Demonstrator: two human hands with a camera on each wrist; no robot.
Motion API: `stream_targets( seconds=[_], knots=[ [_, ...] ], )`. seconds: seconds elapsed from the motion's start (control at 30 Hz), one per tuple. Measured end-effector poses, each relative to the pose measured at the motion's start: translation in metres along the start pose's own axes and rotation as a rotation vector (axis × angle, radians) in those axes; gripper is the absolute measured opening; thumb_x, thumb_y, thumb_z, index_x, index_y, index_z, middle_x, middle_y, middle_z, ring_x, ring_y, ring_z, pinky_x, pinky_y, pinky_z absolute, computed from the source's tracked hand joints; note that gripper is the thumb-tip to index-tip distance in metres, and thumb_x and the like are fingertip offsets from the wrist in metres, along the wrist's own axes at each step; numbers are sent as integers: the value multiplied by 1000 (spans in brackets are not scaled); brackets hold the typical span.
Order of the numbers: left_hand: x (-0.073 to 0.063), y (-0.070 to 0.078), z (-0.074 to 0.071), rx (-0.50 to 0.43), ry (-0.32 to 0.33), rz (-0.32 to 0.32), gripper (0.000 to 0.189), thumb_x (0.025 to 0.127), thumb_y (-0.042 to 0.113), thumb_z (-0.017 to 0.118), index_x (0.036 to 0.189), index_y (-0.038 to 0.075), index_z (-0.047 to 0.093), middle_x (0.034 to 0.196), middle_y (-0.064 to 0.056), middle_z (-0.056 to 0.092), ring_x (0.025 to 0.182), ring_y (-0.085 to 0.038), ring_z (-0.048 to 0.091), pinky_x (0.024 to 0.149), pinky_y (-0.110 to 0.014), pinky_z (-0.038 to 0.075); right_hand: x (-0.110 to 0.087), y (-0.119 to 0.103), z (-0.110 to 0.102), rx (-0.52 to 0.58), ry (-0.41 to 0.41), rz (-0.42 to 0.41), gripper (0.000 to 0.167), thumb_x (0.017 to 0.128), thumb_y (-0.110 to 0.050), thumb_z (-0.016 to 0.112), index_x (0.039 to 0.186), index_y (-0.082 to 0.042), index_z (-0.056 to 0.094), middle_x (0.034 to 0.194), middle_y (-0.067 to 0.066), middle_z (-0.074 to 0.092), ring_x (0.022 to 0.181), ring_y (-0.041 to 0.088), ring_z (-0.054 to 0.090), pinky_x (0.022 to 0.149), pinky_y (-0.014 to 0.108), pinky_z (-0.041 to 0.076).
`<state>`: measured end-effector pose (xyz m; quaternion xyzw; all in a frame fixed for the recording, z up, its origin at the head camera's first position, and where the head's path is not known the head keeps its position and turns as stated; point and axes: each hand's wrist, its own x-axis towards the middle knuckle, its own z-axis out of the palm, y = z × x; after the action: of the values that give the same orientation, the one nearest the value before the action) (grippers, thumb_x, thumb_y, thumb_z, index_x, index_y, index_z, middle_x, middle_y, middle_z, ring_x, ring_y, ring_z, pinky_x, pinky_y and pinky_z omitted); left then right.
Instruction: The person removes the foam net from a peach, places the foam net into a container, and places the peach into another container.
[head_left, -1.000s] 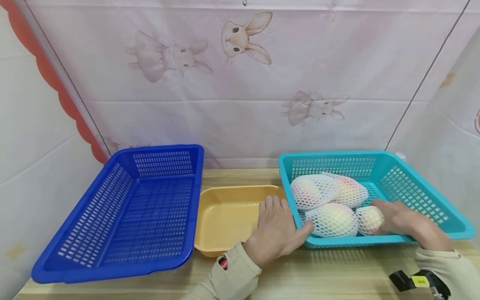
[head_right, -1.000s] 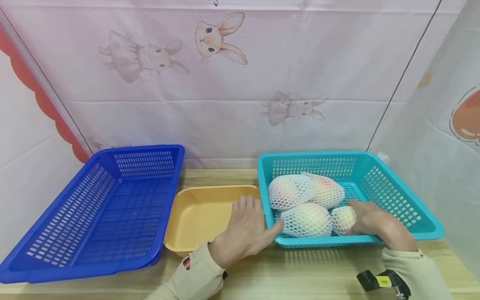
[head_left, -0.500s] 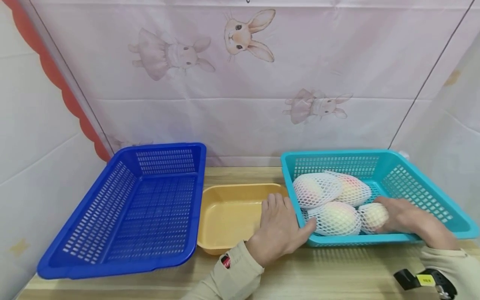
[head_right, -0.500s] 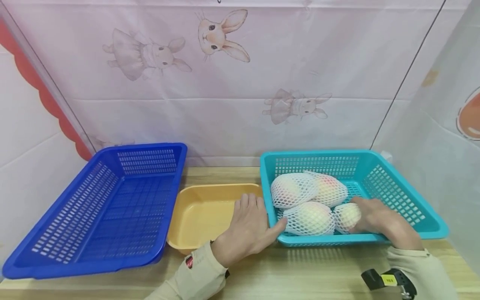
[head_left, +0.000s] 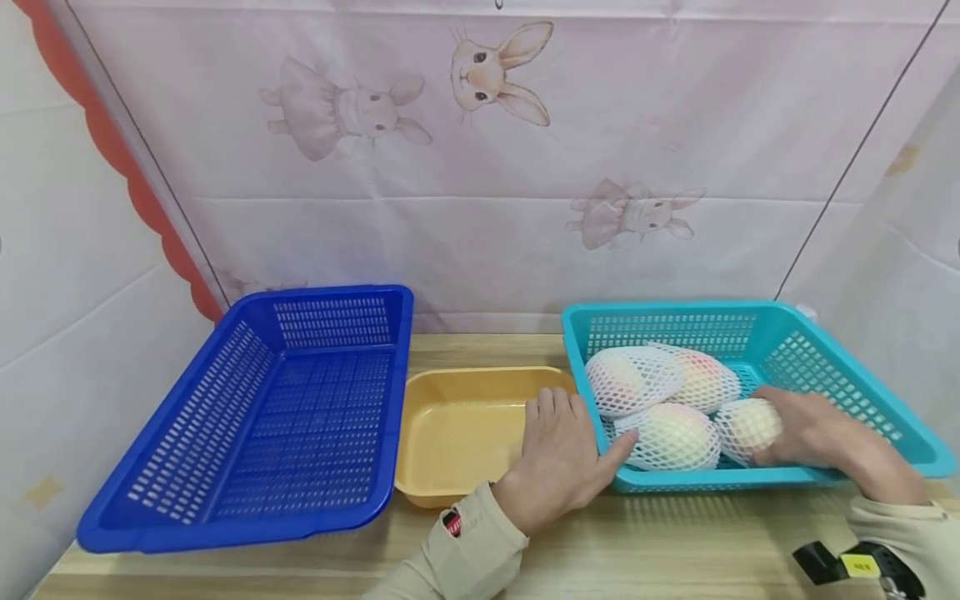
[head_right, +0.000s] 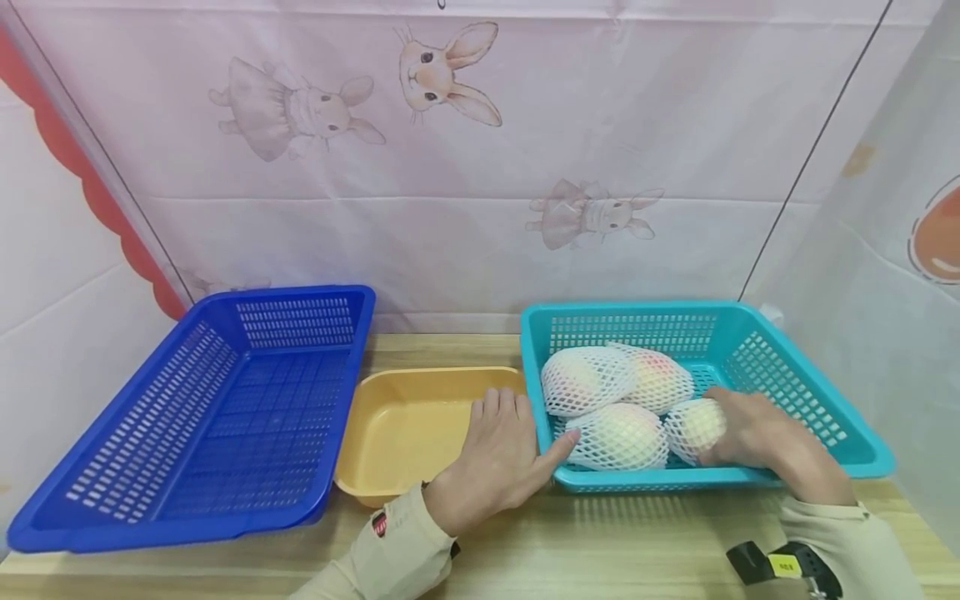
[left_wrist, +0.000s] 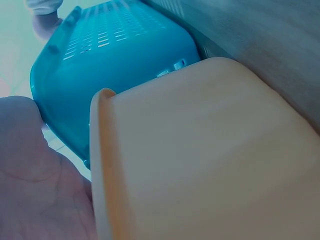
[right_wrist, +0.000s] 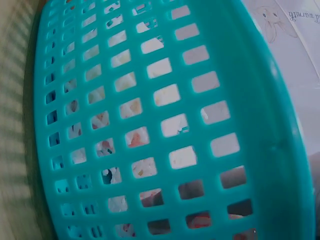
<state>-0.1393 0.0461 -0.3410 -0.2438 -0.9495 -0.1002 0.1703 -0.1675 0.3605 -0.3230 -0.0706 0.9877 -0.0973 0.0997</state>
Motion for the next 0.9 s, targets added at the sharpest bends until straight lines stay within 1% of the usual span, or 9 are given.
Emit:
stream_targets(
  seconds=[0.03,0.07,0.23,0.3,0.47,0.57,0.73,0.8,0.9],
  knots=[
    [0,0,0,1,-2,4,57,97,60,34,69,11,41,66,0,32,69,-16,28,65,-27,23,-1,0,-1,1,6,-2,83,66,-34,85,124,12,47,103,31,59,88,48,56,67,56,48],
    [0,0,0,-5,-11,5,57,97,60,34,69,11,41,67,0,32,69,-16,28,65,-27,23,-1,0,-1,1,10,0,84,66,-35,85,124,12,47,103,32,58,89,50,55,67,57,48],
    [0,0,-2,-35,-67,-7,59,97,63,29,75,10,43,69,-1,33,72,-17,29,68,-27,25,-3,-1,-3,-11,54,-17,87,62,-37,87,124,11,48,103,31,60,90,51,56,67,58,48],
    [0,0,-3,-25,-58,-6,60,96,64,29,75,10,44,69,-1,34,72,-17,29,67,-26,25,-4,-1,-4,-17,75,-27,88,61,-37,87,123,11,48,102,31,60,88,50,57,66,57,49],
    [-2,0,-5,36,20,17,59,96,63,32,70,12,42,66,0,31,68,-15,27,64,-25,23,-9,-5,-8,-22,126,-48,86,59,-34,88,122,10,49,98,28,61,83,44,59,63,53,50],
    [-3,-1,-7,44,40,27,58,96,63,32,70,12,41,66,1,29,67,-15,26,64,-25,22,-12,-8,-11,-27,142,-52,86,58,-32,87,122,10,49,99,29,61,83,44,59,63,53,50],
    [-3,-2,-8,6,6,22,58,97,63,31,73,11,42,68,0,31,69,-16,27,64,-25,22,-14,-13,-14,-35,140,-22,90,60,-35,87,127,10,47,112,39,55,90,53,56,65,58,49],
    [-3,-3,-9,-8,-7,16,58,97,63,32,74,11,42,69,0,32,70,-16,27,64,-25,22,-14,-14,-14,-36,141,-10,91,60,-36,87,127,8,46,115,40,53,92,54,56,65,58,49],
    [-2,-3,-9,-18,-13,17,58,96,63,32,75,10,43,69,0,32,71,-16,27,64,-25,22,-15,-15,-14,-42,154,-8,91,58,-37,86,127,7,46,114,39,54,92,53,56,65,58,49]
  ],
)
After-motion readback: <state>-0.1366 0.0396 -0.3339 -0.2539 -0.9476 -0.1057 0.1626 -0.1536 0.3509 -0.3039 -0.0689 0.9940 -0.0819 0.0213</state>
